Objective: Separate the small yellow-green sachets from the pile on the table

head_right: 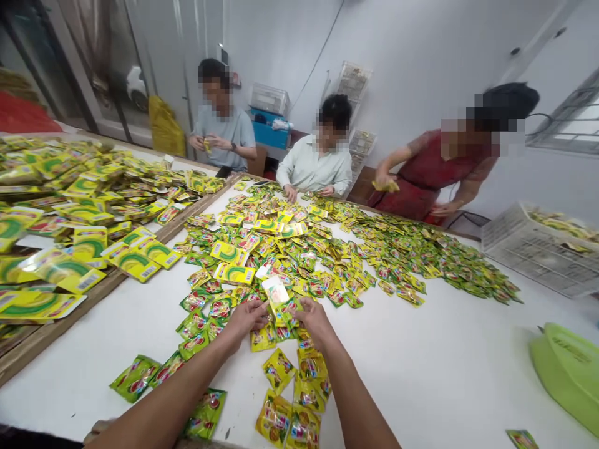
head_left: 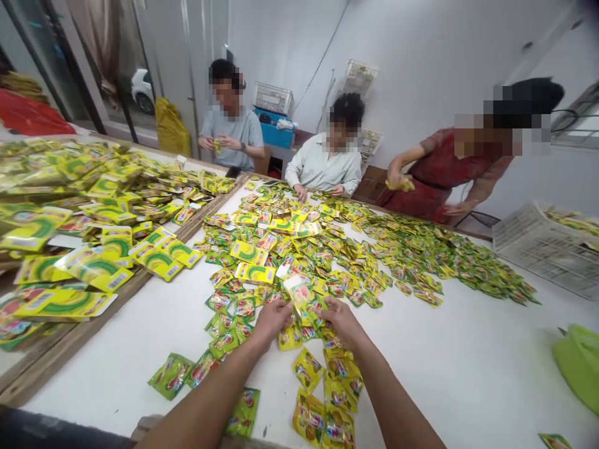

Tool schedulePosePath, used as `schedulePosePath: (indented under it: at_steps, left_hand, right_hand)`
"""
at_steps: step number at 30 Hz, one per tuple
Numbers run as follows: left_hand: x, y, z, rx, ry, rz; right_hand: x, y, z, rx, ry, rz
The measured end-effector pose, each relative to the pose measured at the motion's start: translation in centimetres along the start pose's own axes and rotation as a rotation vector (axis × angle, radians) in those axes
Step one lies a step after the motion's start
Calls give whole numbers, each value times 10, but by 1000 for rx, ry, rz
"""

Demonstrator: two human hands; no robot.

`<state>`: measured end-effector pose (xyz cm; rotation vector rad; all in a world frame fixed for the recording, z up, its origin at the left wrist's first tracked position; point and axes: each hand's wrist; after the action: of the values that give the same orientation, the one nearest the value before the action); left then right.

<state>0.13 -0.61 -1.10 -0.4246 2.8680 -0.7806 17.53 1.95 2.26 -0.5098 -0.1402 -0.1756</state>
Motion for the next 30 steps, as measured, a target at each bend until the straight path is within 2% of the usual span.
schedulePosePath:
  at_steps: [3,6,8,11,13,16,19,23,27,30]
  left_hand:
    - [-1,1,0,-71,11,-9]
    - [2,0,-4,-142,33,12]
    - [5,-3,-9,-188,60,49]
    - [9,-9,-17,-267,132,145]
    - [10,-14,-22,-351,206,223]
    - [12,-19,-26,-429,249,263]
    - [15,-21,-28,-444,224,253]
    - [18,-19,-30,-501,248,283]
    - [20,-20,-34,-512,290,349]
    - [20,-23,-37,-459,255,324]
  right_hand:
    - [-7,-27,-13,-86,154,81]
    - [-4,-47,-17,-76,207,97]
    - [0,-51,-10,33,211,-11]
    - [6,-45,9,339,215,-285]
    - [8,-37,22,516,132,-348]
    - [10,-31,31,610,-106,-208]
    - [13,-31,31,577,-242,-100]
    - [16,-31,30,521,-285,-24]
    - [12,-32,36,513,-281,-72]
    - [3,-36,39,571,-329,-165]
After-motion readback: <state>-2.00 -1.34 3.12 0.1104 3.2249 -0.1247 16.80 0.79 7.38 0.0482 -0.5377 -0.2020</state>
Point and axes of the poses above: each hand's wrist, its own y-axis towards the middle knuckle, its own x-axis out of the back of the hand, z = x × y, and after that the axes turned 13 degrees about -z, right-handed
